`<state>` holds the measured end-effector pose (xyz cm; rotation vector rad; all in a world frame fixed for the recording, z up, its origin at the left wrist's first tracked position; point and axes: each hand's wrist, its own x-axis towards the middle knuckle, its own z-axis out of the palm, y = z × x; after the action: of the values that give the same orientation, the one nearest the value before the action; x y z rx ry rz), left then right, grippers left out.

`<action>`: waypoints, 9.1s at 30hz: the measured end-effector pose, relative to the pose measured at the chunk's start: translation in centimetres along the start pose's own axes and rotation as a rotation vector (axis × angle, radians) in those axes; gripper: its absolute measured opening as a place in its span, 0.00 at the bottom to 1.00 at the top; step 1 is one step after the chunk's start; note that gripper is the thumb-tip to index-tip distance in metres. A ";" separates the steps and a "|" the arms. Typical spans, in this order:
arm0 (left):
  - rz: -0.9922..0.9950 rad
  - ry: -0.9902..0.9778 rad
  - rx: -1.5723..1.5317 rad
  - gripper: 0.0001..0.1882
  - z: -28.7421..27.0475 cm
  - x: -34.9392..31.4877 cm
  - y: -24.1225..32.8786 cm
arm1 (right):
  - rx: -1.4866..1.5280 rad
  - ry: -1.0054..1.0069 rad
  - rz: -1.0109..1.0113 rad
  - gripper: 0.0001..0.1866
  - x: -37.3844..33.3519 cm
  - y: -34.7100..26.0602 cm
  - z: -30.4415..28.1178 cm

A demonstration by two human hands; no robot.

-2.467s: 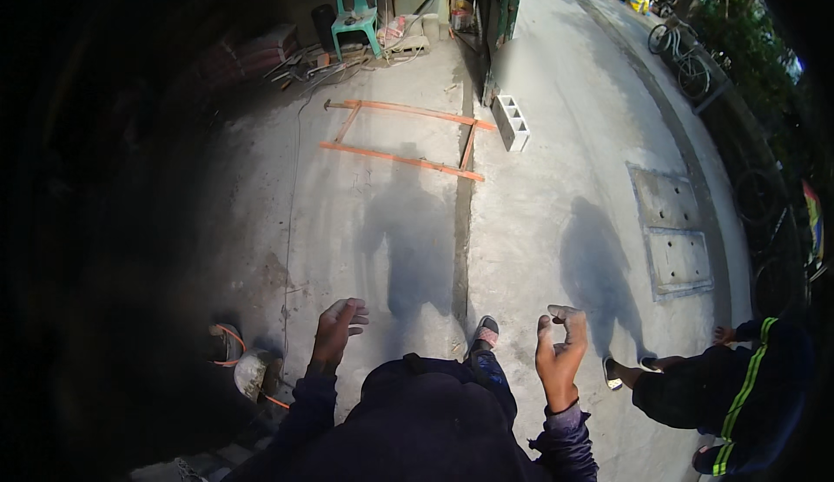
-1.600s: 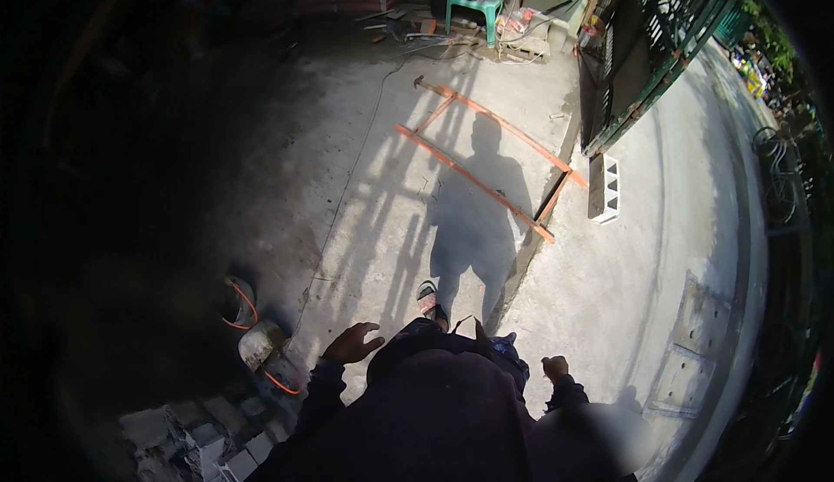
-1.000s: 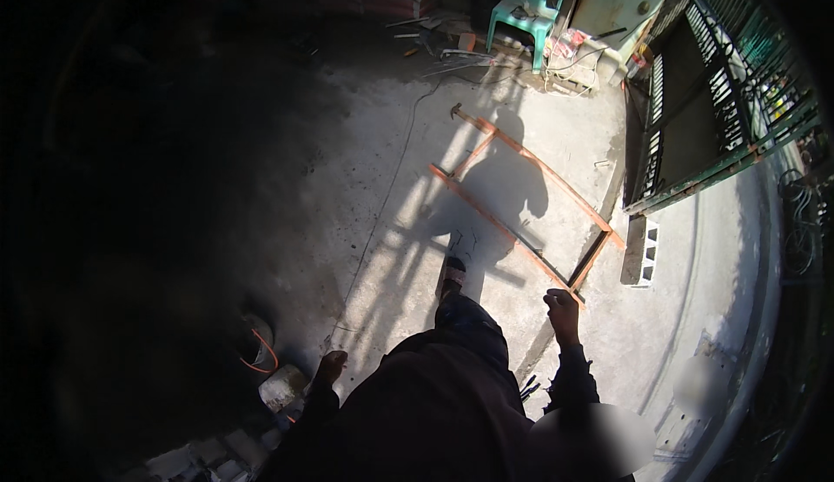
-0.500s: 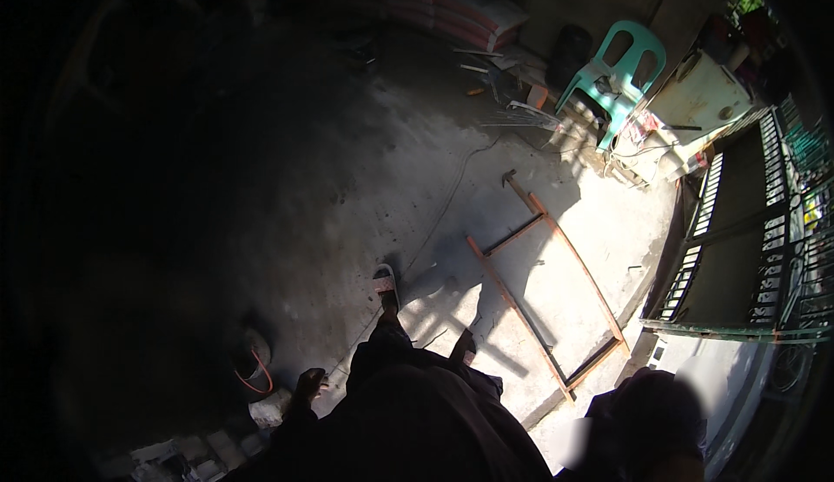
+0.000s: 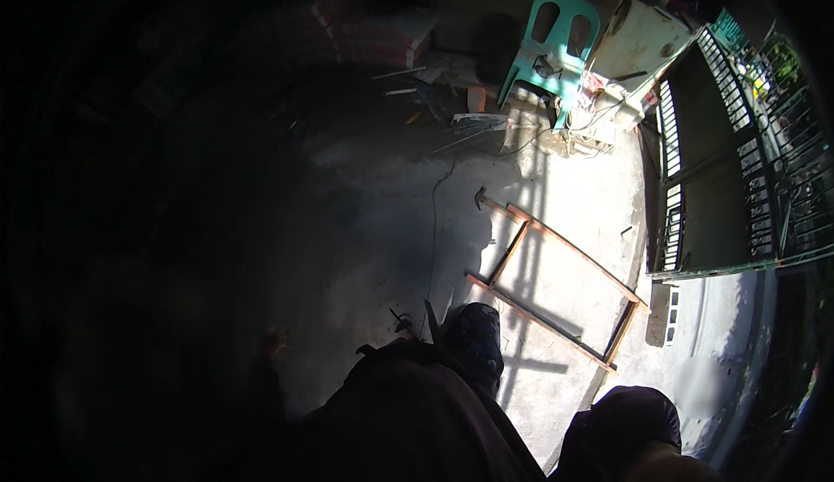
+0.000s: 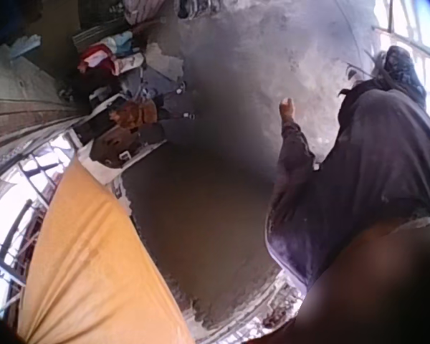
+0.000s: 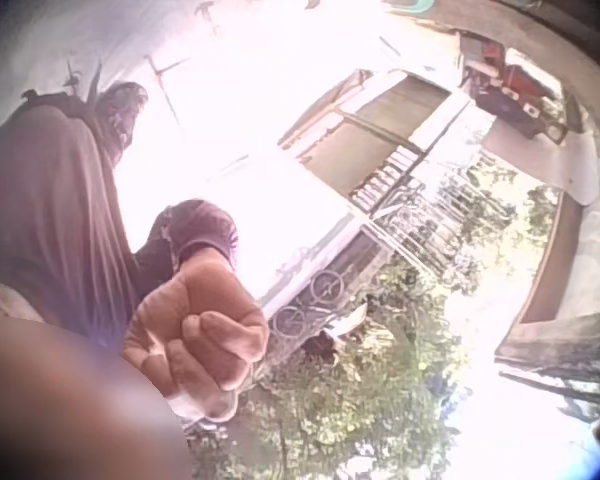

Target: The person removes a mesh screen from a wooden frame, then sits on the floor and uses a hammer to drive nails into the frame, securing its joints. The person adjusts the frame position and continues hammering until the frame is assembled.

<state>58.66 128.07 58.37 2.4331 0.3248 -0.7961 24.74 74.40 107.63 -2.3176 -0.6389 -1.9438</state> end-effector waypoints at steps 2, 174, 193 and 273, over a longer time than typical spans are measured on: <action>-0.033 0.019 0.124 0.26 -0.9 4.4 5.2 | -0.015 -0.129 0.294 0.17 -2.0 0.6 1.3; 2.106 -1.178 0.638 0.17 99.5 44.6 51.0 | -0.930 1.140 2.501 0.22 -105.6 -0.9 48.9; 2.408 -1.065 0.751 0.26 107.0 38.1 51.0 | -1.217 1.216 2.352 0.22 -105.3 -0.1 50.2; 2.411 -1.409 1.017 0.26 90.9 43.9 49.9 | -0.418 1.685 2.241 0.26 -102.9 2.1 53.9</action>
<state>69.94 37.59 -7.73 0.4024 -2.9755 -0.8442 62.86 59.92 -1.14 0.2160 1.5920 -1.3185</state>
